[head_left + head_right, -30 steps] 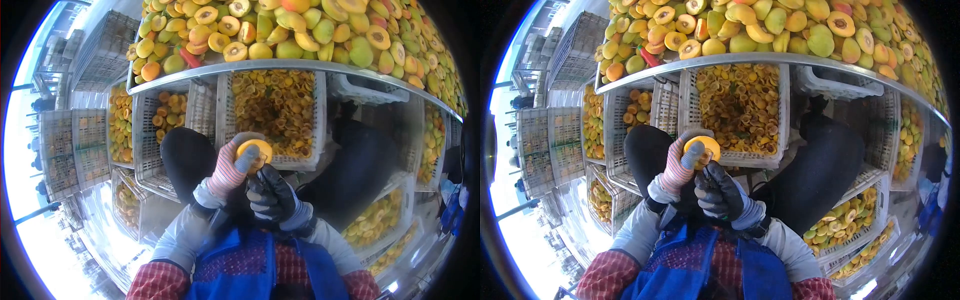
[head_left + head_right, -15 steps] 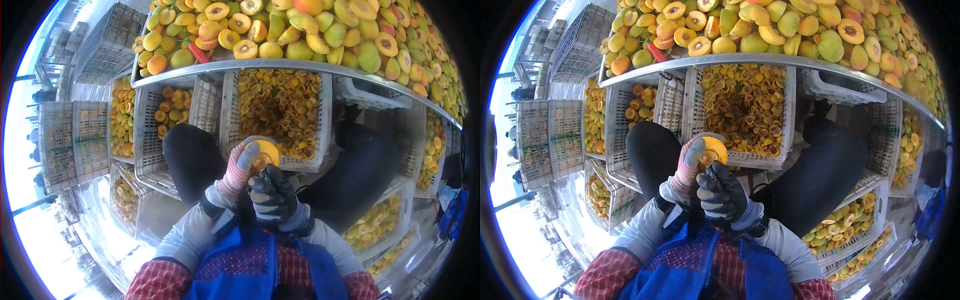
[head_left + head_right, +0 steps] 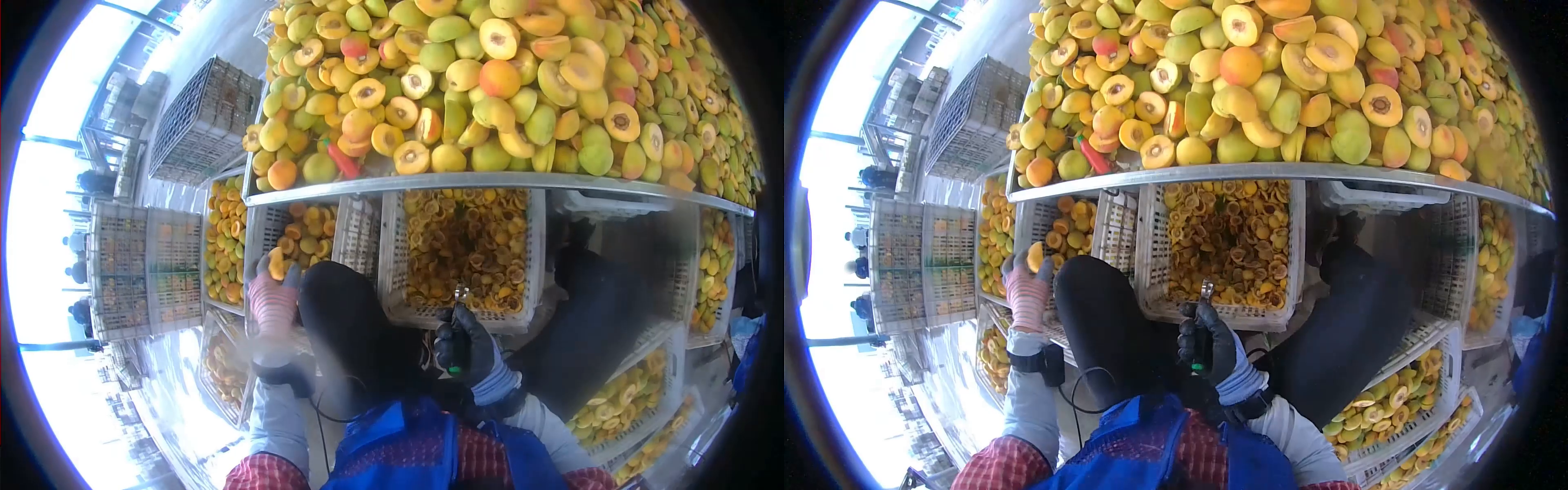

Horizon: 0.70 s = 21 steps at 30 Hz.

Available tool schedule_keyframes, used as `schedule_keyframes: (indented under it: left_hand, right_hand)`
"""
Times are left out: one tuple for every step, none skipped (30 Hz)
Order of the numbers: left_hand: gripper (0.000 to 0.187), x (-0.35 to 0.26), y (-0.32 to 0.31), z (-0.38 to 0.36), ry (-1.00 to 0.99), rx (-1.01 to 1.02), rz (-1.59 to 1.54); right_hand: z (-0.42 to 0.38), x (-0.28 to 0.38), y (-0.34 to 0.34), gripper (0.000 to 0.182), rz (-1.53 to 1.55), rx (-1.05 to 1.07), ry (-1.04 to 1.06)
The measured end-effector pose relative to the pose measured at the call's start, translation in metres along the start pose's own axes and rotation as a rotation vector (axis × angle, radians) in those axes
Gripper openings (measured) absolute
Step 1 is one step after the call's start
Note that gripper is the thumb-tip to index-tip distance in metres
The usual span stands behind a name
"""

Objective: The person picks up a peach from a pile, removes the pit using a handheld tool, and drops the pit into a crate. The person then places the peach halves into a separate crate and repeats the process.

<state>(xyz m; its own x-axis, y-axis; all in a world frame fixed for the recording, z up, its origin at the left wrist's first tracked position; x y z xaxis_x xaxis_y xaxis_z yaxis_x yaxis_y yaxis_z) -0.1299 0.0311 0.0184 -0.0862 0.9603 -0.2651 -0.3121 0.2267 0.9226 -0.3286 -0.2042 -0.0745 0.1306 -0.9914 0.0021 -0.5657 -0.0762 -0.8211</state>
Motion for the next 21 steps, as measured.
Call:
schedule_keyframes:
  left_hand:
    - [0.039,-0.019,0.000,0.005,-0.105,-0.046,0.081]
    - [0.037,-0.040,-0.010,0.012,-0.183,0.008,-0.065]
    - [0.035,-0.067,-0.023,0.019,-0.258,0.061,-0.212]
    - [0.034,-0.103,-0.025,0.027,-0.110,0.270,-0.235]
    - [0.041,-0.136,-0.030,0.040,-0.049,0.402,-0.113]
    - [0.048,-0.171,-0.033,0.055,-0.039,0.520,0.056]
    - [0.051,-0.189,-0.053,0.068,-0.032,0.484,0.106]
    - [0.054,-0.203,-0.074,0.079,-0.036,0.511,0.169]
    - [0.053,-0.220,-0.085,0.080,-0.045,0.490,0.293]
    - [0.051,-0.225,-0.096,0.084,-0.051,0.472,0.241]
    - [0.049,-0.227,-0.109,0.085,-0.061,0.455,0.190]
    - [0.048,-0.225,-0.122,0.086,-0.070,0.436,0.140]
    - [0.051,-0.208,-0.135,0.094,-0.007,0.537,-0.240]
    - [0.047,-0.207,-0.128,0.097,-0.046,0.419,-0.228]
    - [0.044,-0.196,-0.123,0.099,-0.120,0.394,-0.414]
    - [0.042,-0.186,-0.117,0.096,-0.200,0.371,-0.603]
    - [0.039,-0.182,-0.104,0.084,-0.231,0.358,-0.615]
    - [0.037,-0.176,-0.083,0.067,-0.255,0.341,-0.623]
    - [0.036,-0.172,-0.061,0.046,-0.242,0.431,-0.533]
    - [0.035,-0.167,-0.044,0.021,-0.230,0.519,-0.445]
    - [0.035,-0.161,-0.036,-0.007,-0.157,0.740,-0.628]
  right_hand:
    - [0.002,-0.002,0.000,0.031,-0.097,-0.058,0.025]
    - [0.004,-0.004,-0.001,0.032,-0.142,-0.069,0.041]
    - [0.006,-0.005,-0.003,0.032,-0.191,-0.081,0.055]
    - [0.009,-0.004,-0.005,0.032,-0.240,-0.092,0.069]
    - [0.010,0.000,-0.008,0.032,-0.270,-0.124,0.063]
    - [0.008,0.006,-0.013,0.032,-0.295,-0.159,0.057]
    - [0.008,0.009,-0.014,0.032,-0.318,-0.198,0.051]
    - [0.010,0.011,-0.013,0.033,-0.304,-0.219,0.086]
    - [0.012,0.012,-0.010,0.033,-0.292,-0.240,0.119]
    - [0.014,0.014,-0.007,0.034,-0.276,-0.262,0.154]
    - [0.015,0.014,-0.004,0.033,-0.277,-0.240,0.164]
    - [0.018,0.015,-0.002,0.033,-0.278,-0.216,0.174]
    - [0.019,0.016,0.000,0.033,-0.281,-0.192,0.183]
    - [0.018,0.018,-0.001,0.033,-0.292,-0.210,0.240]
    - [0.018,0.019,-0.006,0.034,-0.301,-0.225,0.300]
    - [0.018,0.022,-0.010,0.035,-0.306,-0.243,0.367]
    - [0.015,0.027,-0.010,0.036,-0.289,-0.171,0.390]
    - [0.012,0.032,-0.009,0.037,-0.276,-0.097,0.405]
    - [0.010,0.035,-0.008,0.039,-0.264,-0.020,0.421]
    - [0.011,0.034,-0.011,0.042,-0.268,0.018,0.511]
    - [0.013,0.028,-0.016,0.045,-0.276,0.055,0.598]
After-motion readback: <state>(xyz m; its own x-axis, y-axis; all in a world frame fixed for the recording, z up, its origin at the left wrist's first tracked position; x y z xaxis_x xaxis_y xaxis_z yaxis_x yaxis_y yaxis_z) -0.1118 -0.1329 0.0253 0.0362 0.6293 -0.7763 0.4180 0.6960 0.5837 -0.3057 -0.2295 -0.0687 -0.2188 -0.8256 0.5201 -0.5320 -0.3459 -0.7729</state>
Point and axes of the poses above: each hand's wrist, its own z-axis towards the middle knuckle, its own y-axis out of the back of the hand, x = y × z, the point moved 1 cm from there along z, towards the middle knuckle, and after that the axes turned 12 degrees about y, right-handed, at the moved point
